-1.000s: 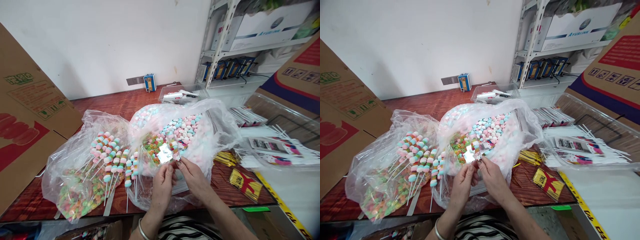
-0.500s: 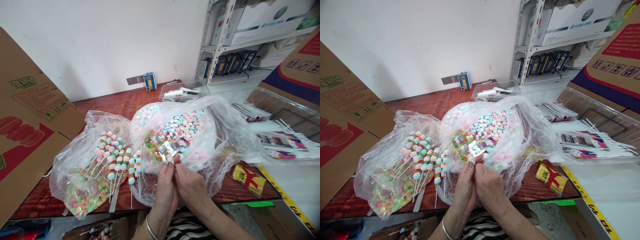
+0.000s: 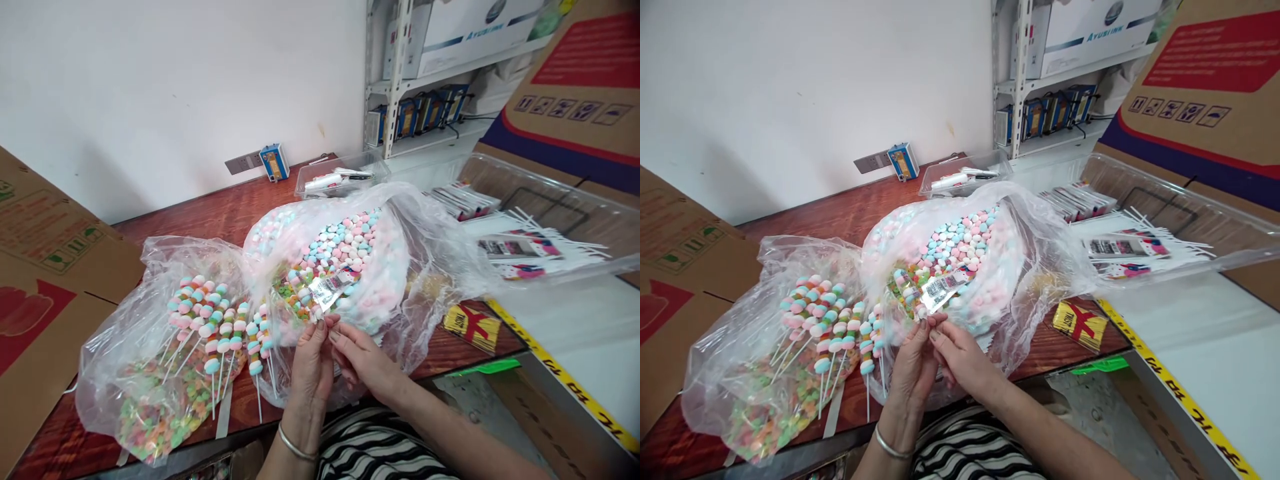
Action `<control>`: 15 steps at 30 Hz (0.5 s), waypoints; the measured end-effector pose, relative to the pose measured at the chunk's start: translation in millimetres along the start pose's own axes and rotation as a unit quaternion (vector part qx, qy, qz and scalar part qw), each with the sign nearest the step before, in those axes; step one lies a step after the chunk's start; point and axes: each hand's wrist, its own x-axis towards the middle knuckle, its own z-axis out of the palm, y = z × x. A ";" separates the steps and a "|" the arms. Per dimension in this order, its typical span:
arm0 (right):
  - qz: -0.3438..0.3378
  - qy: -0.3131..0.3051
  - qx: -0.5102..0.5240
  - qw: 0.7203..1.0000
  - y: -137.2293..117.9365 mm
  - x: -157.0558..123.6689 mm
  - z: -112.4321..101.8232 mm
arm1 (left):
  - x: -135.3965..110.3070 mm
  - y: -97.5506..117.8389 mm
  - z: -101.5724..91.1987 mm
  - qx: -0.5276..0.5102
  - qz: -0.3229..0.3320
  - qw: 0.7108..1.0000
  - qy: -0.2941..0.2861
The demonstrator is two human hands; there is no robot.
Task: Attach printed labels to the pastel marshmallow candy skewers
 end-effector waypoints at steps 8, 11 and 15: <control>0.033 0.018 0.150 0.988 -1.6 0.1 -5.6 | -2.8 4.3 -1.4 0.060 -0.031 0.993 -0.100; 0.068 -0.028 0.169 0.983 -7.7 -3.5 -9.6 | -1.8 6.9 -6.6 0.063 -0.058 0.989 -0.122; 0.097 -0.058 0.165 0.980 -9.6 -6.1 -11.7 | -1.3 6.7 -8.8 0.055 -0.064 0.989 -0.121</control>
